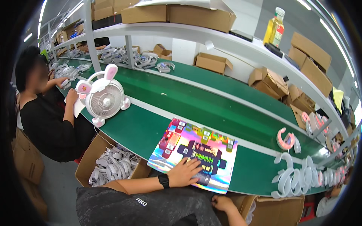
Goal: Assembling LED light strips and internal wiring into plastic headband frames at a factory workstation.
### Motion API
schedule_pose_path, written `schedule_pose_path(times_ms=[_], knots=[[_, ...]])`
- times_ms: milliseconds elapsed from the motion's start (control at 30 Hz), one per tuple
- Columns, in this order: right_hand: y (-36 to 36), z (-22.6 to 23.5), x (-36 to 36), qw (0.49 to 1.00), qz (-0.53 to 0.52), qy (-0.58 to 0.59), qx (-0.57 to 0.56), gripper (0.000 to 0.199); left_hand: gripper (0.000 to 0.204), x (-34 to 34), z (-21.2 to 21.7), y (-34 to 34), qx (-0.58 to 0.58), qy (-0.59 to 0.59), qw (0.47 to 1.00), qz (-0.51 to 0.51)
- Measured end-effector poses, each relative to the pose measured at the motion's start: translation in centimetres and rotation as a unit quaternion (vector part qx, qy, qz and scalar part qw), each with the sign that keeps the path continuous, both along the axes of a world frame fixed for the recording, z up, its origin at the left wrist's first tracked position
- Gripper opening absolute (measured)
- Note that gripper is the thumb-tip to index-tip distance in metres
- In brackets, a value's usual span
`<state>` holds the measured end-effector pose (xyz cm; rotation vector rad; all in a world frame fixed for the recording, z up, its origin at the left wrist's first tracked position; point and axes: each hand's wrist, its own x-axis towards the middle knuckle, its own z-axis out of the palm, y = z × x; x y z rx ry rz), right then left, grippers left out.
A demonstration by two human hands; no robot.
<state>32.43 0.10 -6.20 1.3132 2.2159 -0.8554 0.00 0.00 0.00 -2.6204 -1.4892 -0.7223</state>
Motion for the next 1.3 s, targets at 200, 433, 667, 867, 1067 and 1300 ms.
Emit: schedule_pose_path(times_ms=[200,433,667,867,1067,1300], knots=[[-0.6,2.4,-1.6,0.999,-0.032,0.037,-0.006,0.028,0.05,-0.9,1.1,-0.7,-0.026,-0.012,1.0,-0.003],[-1.2,2.5,-1.8,0.999,0.004,-0.047,-0.005,0.033,0.051,-0.6,0.9,-0.6,-0.049,0.006,0.999,-0.004],[-1.0,2.9,-1.9,1.0,0.021,0.011,0.013,0.05,0.05,-1.5,3.6,1.6,-0.132,0.022,0.989,-0.057],[-1.2,2.7,-1.8,0.999,0.031,0.027,0.026,0.046,0.048,-2.3,8.4,9.4,-0.285,0.001,0.957,-0.059],[-0.5,3.6,-2.5,0.999,0.034,0.015,0.028,0.046,0.051,-5.3,2.3,18.1,-0.045,-0.034,0.99,0.126],[-1.1,4.5,-2.2,0.988,0.012,0.146,0.042,0.035,0.05,-6.0,-1.2,19.1,-0.091,-0.105,0.985,0.103]])
